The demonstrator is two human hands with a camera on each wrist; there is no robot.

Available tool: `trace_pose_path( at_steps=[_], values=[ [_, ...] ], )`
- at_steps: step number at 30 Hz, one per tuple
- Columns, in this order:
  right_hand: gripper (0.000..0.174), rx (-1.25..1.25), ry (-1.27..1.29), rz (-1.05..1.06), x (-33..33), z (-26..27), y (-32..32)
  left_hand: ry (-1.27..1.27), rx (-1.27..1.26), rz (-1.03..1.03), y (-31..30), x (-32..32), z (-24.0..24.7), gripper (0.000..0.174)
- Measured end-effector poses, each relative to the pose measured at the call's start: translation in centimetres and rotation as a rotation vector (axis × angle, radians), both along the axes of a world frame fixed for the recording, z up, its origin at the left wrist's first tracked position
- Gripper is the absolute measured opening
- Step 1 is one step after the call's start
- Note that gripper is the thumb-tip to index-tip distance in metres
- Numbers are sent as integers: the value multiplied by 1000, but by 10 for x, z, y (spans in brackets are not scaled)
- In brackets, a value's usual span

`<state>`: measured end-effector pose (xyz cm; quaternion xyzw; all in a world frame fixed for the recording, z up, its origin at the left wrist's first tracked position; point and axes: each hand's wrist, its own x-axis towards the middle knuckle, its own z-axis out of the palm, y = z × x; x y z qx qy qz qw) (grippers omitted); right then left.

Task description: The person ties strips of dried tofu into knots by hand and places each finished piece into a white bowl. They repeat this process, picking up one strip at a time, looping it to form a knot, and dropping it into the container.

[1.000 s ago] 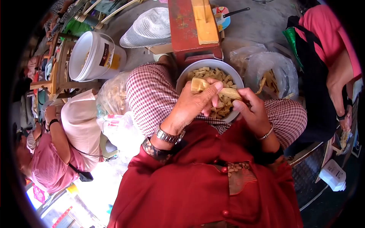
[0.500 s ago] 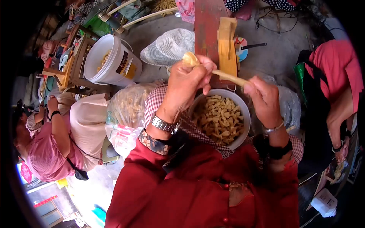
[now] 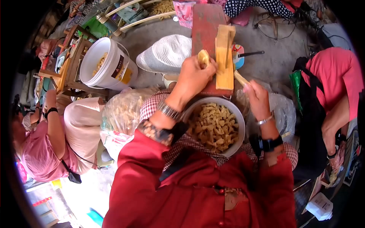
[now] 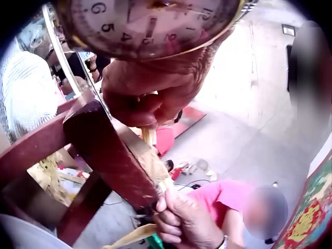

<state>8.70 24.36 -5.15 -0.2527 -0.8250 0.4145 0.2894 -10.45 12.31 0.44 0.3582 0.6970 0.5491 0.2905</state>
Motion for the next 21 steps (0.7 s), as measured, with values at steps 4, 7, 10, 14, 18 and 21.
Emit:
trace_pose_path(
  at_steps=[4,7,10,14,18,21],
  values=[
    [19,-235,7,51,31,22,-58,-176,-152,-132,-56,34,15,21],
    [13,-215,117,224,34,48,-98,-253,-285,-152,-89,53,-3,26],
    [12,-49,245,393,29,55,-128,-308,-196,-245,-103,67,-43,32],
    [14,78,369,498,22,55,-170,-810,-270,-406,-106,100,-31,41],
    [17,7,270,624,36,65,-192,-930,-417,-417,-86,118,6,42],
    [18,-9,316,608,45,83,-196,-1295,-147,-464,-80,106,1,30]
  ],
)
